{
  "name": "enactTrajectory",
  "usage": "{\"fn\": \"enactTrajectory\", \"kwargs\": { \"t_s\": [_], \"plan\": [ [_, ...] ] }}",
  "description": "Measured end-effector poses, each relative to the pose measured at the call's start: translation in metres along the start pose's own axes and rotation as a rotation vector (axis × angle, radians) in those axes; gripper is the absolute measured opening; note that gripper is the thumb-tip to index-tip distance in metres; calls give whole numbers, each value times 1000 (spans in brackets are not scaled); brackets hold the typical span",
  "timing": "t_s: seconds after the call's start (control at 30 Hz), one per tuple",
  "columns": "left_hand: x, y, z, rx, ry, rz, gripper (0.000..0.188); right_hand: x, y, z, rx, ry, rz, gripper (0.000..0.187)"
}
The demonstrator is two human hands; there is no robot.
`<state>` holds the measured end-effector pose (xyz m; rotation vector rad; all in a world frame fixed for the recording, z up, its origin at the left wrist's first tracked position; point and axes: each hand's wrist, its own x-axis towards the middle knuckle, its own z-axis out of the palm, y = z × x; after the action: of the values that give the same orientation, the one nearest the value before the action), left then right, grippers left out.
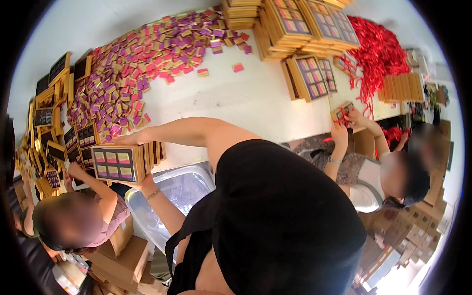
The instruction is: The person assembles small decorative boxes by placing colorful rectangular inserts into black trays. They handle cardboard boxes and plastic containers, moving them around the workspace. The person also stacks the completed boxes on the table.
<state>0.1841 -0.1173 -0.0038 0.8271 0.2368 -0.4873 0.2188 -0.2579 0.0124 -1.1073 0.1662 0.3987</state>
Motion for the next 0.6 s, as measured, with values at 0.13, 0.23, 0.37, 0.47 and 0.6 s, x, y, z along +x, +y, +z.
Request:
{"fn": "enactTrajectory", "kwargs": {
  "t_s": [0.13,0.23,0.37,0.47,0.6],
  "plan": [
    [-33,-14,34,237,62,-33,79,-90,-16,-31,54,141,-168,79],
    [-58,-34,80,213,-124,-110,60,-192,-36,-67,38,374,-314,78],
    [-47,-105,186,34,-635,-481,59,-342,-91,-94,11,745,-605,78],
    [-82,-154,341,-50,-860,-599,60,-429,-136,-116,284,1000,-510,67],
    [-125,-214,459,171,-984,-651,64,-511,-171,-167,293,1077,-619,62]
  ]
}}
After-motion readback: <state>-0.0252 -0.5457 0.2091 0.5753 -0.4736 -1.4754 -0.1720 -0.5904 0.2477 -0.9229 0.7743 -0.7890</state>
